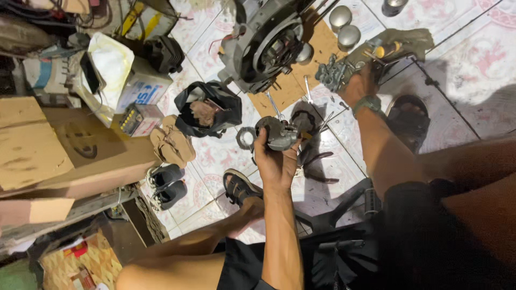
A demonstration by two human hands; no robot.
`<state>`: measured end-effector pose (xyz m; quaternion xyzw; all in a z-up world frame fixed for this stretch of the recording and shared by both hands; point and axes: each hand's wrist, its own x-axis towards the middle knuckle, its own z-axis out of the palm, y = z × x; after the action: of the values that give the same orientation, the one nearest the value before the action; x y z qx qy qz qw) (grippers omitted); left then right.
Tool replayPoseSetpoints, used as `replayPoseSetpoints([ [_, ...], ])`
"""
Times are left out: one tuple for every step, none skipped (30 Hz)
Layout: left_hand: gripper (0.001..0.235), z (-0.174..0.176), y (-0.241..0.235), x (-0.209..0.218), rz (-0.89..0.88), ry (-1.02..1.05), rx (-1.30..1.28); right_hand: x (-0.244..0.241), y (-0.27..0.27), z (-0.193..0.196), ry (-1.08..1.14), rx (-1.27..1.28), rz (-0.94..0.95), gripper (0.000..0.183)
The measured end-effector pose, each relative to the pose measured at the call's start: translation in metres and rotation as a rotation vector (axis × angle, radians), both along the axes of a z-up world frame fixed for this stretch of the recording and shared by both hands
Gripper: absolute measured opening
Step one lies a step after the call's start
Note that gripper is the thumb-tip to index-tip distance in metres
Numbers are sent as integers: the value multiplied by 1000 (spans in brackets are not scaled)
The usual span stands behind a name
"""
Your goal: The person sits on the floor and uses pliers to remove a spring and pin from a small mechanical component. They then use a wrench to tighten a bolt on the same part before placing it down.
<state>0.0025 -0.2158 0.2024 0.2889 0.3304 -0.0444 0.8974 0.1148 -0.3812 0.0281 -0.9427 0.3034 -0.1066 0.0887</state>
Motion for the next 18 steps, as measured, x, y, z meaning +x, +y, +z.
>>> replayPoseSetpoints([
  [29,-1,5,-2,9,9,-4,-8,2,-3,9,-4,9,26],
  [28,-2,10,-4,24,-20,-16,-16,4,-5,-86,-149,-74,20],
  [26,-5,11,2,32,-67,-39,-15,0,-6,-201,-304,-165,15],
  [26,-6,15,1,34,-75,-55,-14,-9,-4,-211,-320,-163,15],
  [26,-7,18,0,43,-88,-44,-12,-20,-1,53,-125,119,27],
  [26,-7,21,-1,53,-100,-33,-10,-31,3,322,75,391,43],
  [26,3,19,-1,58,-105,-49,-6,-28,7,321,57,392,43],
  [25,13,17,-1,71,-101,-38,-3,-26,10,-52,-48,413,37],
  [23,23,16,0,84,-103,-24,3,-22,14,-431,-149,428,33],
  [23,23,18,0,89,-112,-38,12,-20,35,-438,-164,435,33],
  [23,23,21,-4,85,-108,-9,16,-17,53,-331,112,513,26],
  [24,22,24,-8,82,-104,21,20,-13,71,-216,388,580,20],
  [24,30,23,-12,86,-101,8,14,-13,86,-209,376,584,20],
  [24,38,22,-16,84,-79,32,9,-14,100,-216,508,681,14],
  [24,46,23,-18,84,-61,58,5,-12,115,-225,641,780,10],
  [24,45,23,-23,90,-63,46,-11,-8,156,-221,630,787,10],
  [25,44,23,-26,126,-41,12,-23,-4,197,-155,678,785,20],
  [25,43,22,-29,162,-19,-22,-36,1,237,-88,725,783,29],
])
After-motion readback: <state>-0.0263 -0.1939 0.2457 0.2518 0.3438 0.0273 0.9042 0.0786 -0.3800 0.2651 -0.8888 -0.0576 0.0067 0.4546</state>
